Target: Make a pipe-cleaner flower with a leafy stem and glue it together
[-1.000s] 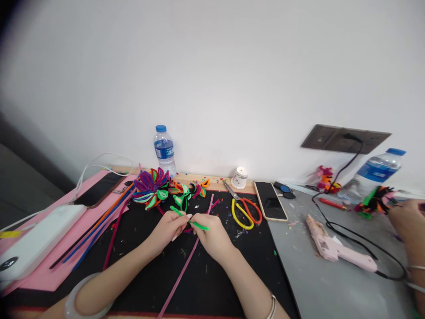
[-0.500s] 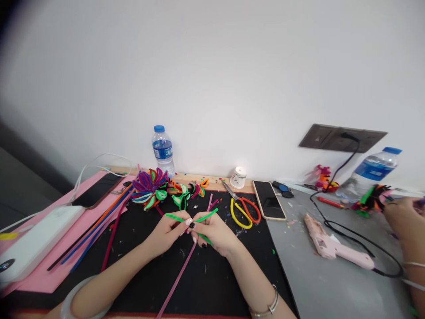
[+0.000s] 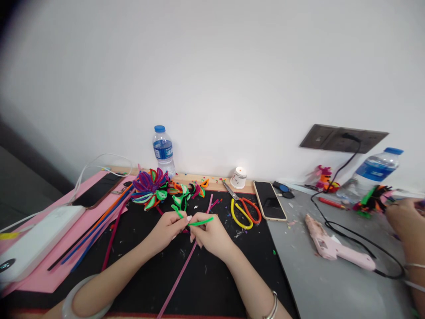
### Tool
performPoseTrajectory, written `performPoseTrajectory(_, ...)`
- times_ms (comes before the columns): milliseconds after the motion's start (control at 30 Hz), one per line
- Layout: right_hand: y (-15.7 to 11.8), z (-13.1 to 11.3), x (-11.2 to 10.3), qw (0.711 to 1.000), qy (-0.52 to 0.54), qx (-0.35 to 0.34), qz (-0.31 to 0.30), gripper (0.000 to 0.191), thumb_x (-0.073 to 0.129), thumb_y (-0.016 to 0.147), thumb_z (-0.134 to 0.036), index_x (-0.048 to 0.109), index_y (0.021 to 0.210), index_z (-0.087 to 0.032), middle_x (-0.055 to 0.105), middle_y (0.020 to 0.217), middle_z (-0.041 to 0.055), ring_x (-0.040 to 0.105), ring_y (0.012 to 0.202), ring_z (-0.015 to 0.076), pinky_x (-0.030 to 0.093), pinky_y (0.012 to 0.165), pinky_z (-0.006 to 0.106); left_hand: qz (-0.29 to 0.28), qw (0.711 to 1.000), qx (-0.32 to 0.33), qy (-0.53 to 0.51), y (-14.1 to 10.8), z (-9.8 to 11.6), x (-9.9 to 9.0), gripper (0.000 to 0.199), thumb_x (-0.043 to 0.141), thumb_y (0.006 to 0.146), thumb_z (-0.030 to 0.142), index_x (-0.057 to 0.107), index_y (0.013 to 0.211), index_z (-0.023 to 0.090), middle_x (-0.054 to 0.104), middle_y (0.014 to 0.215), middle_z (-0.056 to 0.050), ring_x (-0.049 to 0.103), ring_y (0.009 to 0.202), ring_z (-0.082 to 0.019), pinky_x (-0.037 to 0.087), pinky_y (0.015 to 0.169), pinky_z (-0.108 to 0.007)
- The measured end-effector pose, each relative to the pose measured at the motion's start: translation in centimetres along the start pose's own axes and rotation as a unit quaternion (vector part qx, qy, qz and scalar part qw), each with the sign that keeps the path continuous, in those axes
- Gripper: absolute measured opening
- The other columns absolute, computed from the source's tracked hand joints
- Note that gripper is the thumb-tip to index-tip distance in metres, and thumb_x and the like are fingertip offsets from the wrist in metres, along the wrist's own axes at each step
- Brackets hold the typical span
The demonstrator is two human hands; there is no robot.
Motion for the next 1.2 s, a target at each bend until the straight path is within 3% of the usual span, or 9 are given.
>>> performPoseTrajectory(167,-0.5,-2.4,-0.1,0.966,-0.212,-0.135,0.051,0.019,0.043,0.082,-0.019,0.053,0.066,-0.019,0.054,0.059,-0.0005,0.049,0.054,0.0109,0.036,0.054,0.022,0.020,0.997,-0.062,-0.052,0.5,-1.8,0.1,0.037,0.049,0.077,0.038,0.035,0.049,0.017,0.025,0.040,0.009,0.022,0.036,-0.005,0.017,0.041,-0.021)
performPoseTrajectory(233,-0.6,-2.7,0.0,0.958,-0.235,-0.151,0.060,0.018,0.043,0.082,-0.019,0.053,0.067,-0.019,0.055,0.062,0.0006,0.051,0.058,0.0122,0.037,0.057,0.024,0.024,0.996,-0.067,-0.062,0.5,-1.9,0.1,0.037,0.049,0.077,0.039,0.035,0.050,0.017,0.024,0.040,0.009,0.022,0.036,-0.005,0.017,0.040,-0.021)
performPoseTrajectory(300,-0.5,-2.4,-0.3,0.973,-0.181,-0.124,0.066,0.020,0.044,0.082,-0.021,0.052,0.064,-0.019,0.053,0.058,-0.0005,0.049,0.051,0.0105,0.037,0.053,0.023,0.025,0.996,-0.051,-0.063,0.4,-1.4,0.0,0.038,0.048,0.078,0.041,0.035,0.051,0.017,0.025,0.041,0.009,0.022,0.037,-0.005,0.017,0.041,-0.021)
performPoseTrajectory(400,-0.1,-0.8,-0.5,0.999,0.004,-0.035,0.037,0.018,0.049,0.080,-0.027,0.050,0.065,-0.018,0.053,0.053,-0.0029,0.043,0.037,0.0070,0.033,0.041,0.020,0.007,0.998,-0.008,-0.056,0.0,0.0,0.1,0.035,0.046,0.080,0.043,0.041,0.058,0.016,0.029,0.045,0.009,0.024,0.040,-0.005,0.019,0.042,-0.020)
performPoseTrajectory(533,0.0,0.1,-0.2,0.980,0.193,0.041,-0.019,0.020,0.060,0.073,-0.032,0.051,0.067,-0.016,0.055,0.048,-0.0036,0.039,0.031,0.0048,0.026,0.034,0.018,-0.045,0.997,0.059,-0.035,-0.6,2.0,0.6,0.030,0.044,0.083,0.038,0.050,0.067,0.014,0.038,0.053,0.006,0.032,0.047,-0.006,0.024,0.047,-0.020)
performPoseTrajectory(700,-0.3,0.4,0.4,0.956,0.268,0.095,-0.070,0.020,0.064,0.071,-0.031,0.054,0.067,-0.014,0.052,0.044,-0.0050,0.038,0.031,0.0035,0.025,0.033,0.016,-0.061,0.992,0.106,0.030,-1.1,3.0,0.7,0.034,0.041,0.085,0.036,0.054,0.064,0.013,0.039,0.053,0.004,0.033,0.049,-0.007,0.024,0.050,-0.022)
performPoseTrajectory(900,0.0,0.0,0.0,0.983,0.175,0.042,-0.029,0.020,0.061,0.073,-0.033,0.052,0.069,-0.016,0.056,0.049,-0.0044,0.040,0.031,0.0047,0.026,0.032,0.017,-0.022,0.997,0.070,0.012,-0.7,1.7,0.4,0.043,0.040,0.085,0.041,0.044,0.051,0.014,0.035,0.047,0.005,0.032,0.044,-0.006,0.024,0.046,-0.022)
performPoseTrajectory(1200,-0.3,-1.1,-0.4,0.998,-0.045,-0.047,0.022,0.013,0.046,0.079,-0.018,0.051,0.067,-0.018,0.051,0.053,-0.0045,0.043,0.037,0.0062,0.033,0.042,0.019,0.037,0.998,-0.007,-0.051,-0.4,0.2,0.0,0.045,0.046,0.080,0.042,0.035,0.044,0.016,0.032,0.041,0.006,0.031,0.038,-0.005,0.023,0.042,-0.021)
Point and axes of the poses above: each hand's wrist, its own y-axis towards the middle knuckle, its own x-axis out of the palm, z = x × y, the point moved 7 cm from there along y, towards the middle knuckle
